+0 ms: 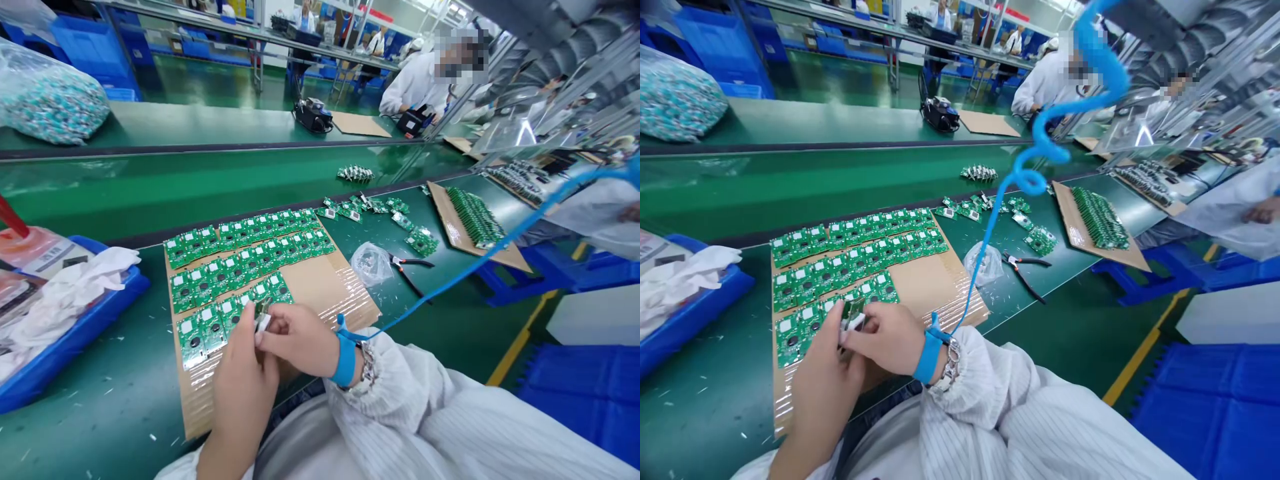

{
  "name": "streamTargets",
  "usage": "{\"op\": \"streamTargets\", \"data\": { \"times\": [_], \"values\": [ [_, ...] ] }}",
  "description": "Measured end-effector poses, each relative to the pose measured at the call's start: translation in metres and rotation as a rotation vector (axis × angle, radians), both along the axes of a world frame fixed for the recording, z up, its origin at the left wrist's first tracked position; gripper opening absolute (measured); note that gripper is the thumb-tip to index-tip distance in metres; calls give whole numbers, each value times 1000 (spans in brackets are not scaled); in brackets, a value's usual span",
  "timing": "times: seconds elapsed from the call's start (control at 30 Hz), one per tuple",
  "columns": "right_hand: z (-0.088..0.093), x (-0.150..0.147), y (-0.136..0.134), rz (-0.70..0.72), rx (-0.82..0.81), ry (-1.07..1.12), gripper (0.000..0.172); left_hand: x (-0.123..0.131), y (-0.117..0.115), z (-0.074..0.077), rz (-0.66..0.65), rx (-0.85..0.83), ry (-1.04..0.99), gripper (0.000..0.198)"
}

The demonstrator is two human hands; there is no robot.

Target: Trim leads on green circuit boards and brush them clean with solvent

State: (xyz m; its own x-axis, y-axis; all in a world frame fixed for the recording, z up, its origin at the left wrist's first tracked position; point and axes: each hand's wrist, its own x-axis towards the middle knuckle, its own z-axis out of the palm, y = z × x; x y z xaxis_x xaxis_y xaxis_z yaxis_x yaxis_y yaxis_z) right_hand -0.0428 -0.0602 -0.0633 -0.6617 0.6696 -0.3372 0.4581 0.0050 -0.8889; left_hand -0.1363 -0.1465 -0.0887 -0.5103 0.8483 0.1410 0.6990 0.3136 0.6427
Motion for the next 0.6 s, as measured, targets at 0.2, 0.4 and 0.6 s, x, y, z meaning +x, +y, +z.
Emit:
{"op": "streamTargets", "data": {
  "times": [0.2,0.4,0.6],
  "values": [
    [0,8,15,20,-103,63,23,-2,-4,2,-159,16,-213,52],
    [6,15,23,118,-306,19,10,-3,1,6,115,-92,-518,48],
    [-2,25,52,12,-117,-74,13,0,4,11,273,-21,-675,49]
  ]
}}
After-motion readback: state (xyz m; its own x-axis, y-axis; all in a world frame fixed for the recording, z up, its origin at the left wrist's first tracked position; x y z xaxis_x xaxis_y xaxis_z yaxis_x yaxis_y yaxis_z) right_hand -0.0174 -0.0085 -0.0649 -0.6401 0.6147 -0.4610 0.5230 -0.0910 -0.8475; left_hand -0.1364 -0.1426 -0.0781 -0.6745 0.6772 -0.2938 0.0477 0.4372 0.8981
